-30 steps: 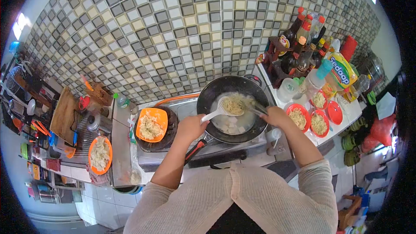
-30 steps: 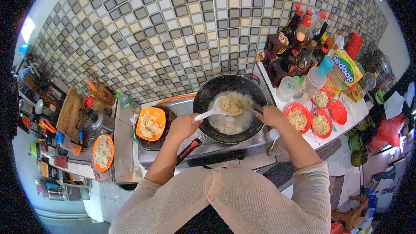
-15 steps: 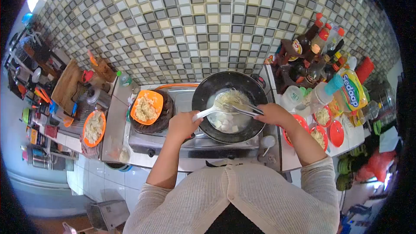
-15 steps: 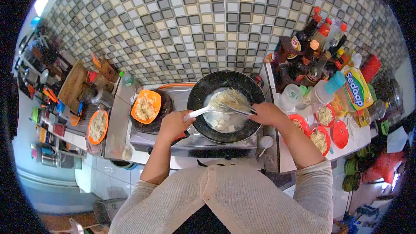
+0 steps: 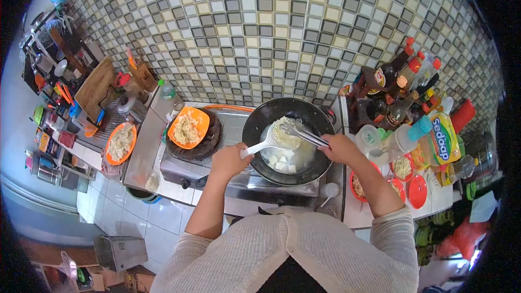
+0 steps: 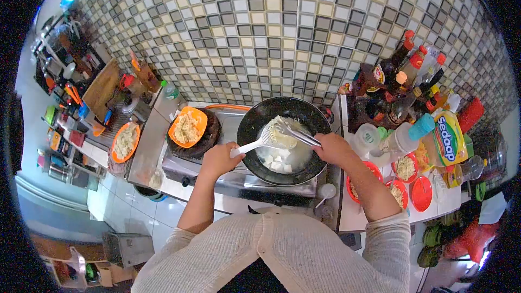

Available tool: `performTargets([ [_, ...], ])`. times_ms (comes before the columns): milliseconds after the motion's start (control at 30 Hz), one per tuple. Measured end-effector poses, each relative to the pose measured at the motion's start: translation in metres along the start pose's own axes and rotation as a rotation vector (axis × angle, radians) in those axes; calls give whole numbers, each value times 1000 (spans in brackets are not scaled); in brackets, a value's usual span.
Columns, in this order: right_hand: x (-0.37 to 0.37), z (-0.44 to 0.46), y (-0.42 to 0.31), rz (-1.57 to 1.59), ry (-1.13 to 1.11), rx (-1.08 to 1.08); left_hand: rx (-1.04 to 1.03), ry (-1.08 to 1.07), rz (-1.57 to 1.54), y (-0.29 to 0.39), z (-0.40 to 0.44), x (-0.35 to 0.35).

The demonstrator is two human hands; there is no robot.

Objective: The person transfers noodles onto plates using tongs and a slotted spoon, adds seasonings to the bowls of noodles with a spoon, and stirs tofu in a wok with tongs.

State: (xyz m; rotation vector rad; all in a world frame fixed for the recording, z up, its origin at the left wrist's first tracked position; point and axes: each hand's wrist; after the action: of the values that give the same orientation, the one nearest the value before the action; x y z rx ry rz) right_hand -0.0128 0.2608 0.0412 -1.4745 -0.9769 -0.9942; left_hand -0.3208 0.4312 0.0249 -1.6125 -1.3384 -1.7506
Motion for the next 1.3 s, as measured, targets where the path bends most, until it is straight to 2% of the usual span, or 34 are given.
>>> performTargets([
  [167, 13, -15, 9, 268, 71, 4, 31, -6, 0, 10, 2, 14],
  [233, 15, -18, 5, 454, -43, -272, 62, -33, -42, 15, 4, 19],
  [267, 6, -16, 10, 452, -42, -271, 59, -34, -47, 15, 5, 18],
  [333, -38, 1, 33, 123, -27, -116, 58, -40, -50, 16, 6, 16],
  [467, -105, 37, 51, 12, -17, -52, 15, -4, -18, 13, 7, 9],
  [500, -99, 38, 46, 14, -25, -46, 1, 4, -20, 10, 8, 7],
  [567, -65, 40, 28, 323, -105, -314, 27, -38, -23, 12, 7, 12],
  [667, -44, 30, 26, 420, -30, -235, -18, 60, 17, 5, 6, 5],
  [733, -19, 19, 13, 418, -64, -220, 21, 42, 12, 4, 6, 5],
  [800, -5, 9, 13, 478, -61, -97, 65, 24, -2, 4, 6, 7],
  [967, 7, -3, 24, 297, -83, -97, 96, 9, -14, 7, 6, 13],
  [1033, -11, 2, 32, 103, -234, -201, 100, -11, -6, 8, 7, 13],
  [1133, -52, 16, 29, -58, -284, -204, 48, 1, -2, 10, 7, 10],
  [1167, -62, 20, 27, -166, -204, -158, 46, -5, -11, 9, 8, 9],
  [1300, -60, 36, 33, -191, -150, -148, 47, -21, -16, 10, 10, 12],
])
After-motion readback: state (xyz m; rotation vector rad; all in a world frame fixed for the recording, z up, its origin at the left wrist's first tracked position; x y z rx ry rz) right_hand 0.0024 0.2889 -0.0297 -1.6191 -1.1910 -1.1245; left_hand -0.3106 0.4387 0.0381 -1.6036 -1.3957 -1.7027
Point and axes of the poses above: each hand's wrist, its own z-axis towards the middle knuckle, its own x-axis out of the back of the hand, y = z × x, and after that the axes turned 9 degrees about x, right-handed
